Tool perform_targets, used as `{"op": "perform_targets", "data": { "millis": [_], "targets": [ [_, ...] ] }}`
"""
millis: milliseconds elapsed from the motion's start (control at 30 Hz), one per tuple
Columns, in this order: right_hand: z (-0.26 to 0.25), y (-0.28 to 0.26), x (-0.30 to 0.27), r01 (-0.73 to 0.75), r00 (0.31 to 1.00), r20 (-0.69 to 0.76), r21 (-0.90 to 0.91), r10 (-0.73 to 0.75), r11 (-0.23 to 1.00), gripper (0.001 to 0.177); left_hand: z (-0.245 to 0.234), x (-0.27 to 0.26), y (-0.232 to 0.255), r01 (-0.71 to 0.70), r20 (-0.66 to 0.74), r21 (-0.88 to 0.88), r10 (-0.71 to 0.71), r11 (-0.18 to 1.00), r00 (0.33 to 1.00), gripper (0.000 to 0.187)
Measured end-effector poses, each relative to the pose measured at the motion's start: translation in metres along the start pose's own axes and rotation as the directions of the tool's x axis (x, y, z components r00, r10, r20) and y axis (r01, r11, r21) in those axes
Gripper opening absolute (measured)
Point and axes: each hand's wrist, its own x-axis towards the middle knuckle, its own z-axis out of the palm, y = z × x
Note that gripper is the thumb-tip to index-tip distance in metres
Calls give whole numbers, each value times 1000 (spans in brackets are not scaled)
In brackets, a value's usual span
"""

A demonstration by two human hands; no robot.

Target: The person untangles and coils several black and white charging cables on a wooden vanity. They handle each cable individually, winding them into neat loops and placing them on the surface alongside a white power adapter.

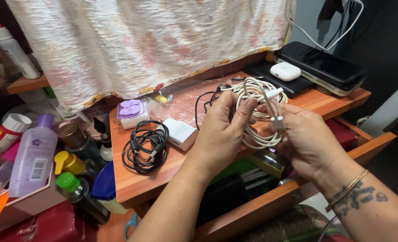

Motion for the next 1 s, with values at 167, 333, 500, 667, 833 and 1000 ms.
{"op": "perform_targets", "data": {
  "millis": [167,333,500,667,833,1000],
  "targets": [
    [3,-2,-3,13,999,-29,-41,-14,999,26,0,0,0,9,-1,9,-9,1000,1000,24],
    [2,-1,-4,24,999,-39,-33,-25,999,27,0,-1,2,27,-2,8,-27,1000,1000,22],
    [-6,5,1,50,998,-25,-11,-50,999,27,0,0,4,78,1,-13,-78,997,997,22],
    [-14,7,3,70,997,12,-21,-70,997,26,0,-1,3,-19,-35,151,24,988,999,22],
    [-7,-2,-3,54,999,8,-210,-53,976,32,-4,6,4,168,-165,-115,-185,979,969,11],
    [5,-24,-6,-6,978,-184,-490,-97,872,26,-11,9,8,206,-167,-109,-222,972,961,24]
  ]
}}
